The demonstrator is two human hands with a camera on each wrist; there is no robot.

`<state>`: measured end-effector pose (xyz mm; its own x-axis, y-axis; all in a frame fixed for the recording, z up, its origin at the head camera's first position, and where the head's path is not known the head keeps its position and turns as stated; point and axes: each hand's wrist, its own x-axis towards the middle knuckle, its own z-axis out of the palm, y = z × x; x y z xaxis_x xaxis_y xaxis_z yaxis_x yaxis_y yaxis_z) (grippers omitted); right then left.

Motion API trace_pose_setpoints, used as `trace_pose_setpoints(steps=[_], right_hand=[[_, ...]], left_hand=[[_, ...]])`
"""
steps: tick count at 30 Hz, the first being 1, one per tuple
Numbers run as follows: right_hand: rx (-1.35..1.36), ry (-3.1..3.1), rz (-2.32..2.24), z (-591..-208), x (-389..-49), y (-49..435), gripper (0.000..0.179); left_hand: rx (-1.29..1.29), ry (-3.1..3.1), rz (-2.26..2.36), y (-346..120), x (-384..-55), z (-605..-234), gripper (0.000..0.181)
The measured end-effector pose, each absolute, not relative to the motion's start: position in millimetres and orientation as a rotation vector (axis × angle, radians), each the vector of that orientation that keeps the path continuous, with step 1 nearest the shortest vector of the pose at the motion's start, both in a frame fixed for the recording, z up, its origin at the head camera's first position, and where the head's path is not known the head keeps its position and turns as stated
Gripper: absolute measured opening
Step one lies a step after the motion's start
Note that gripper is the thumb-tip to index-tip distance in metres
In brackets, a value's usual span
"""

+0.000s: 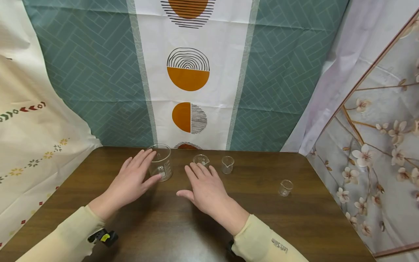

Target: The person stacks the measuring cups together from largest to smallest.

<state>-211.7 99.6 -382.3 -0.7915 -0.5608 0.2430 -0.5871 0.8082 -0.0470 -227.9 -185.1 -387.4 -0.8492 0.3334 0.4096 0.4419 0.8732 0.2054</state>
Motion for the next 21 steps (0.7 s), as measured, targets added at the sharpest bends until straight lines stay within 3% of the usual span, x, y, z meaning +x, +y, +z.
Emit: trace_pose_setpoints(steps=[21], right_hand=[[0.9,-2.773,0.156,-378,-227,88,0.086]], left_hand=[[-0.49,-2.768,-0.471,-199,-245,-384,0.088]])
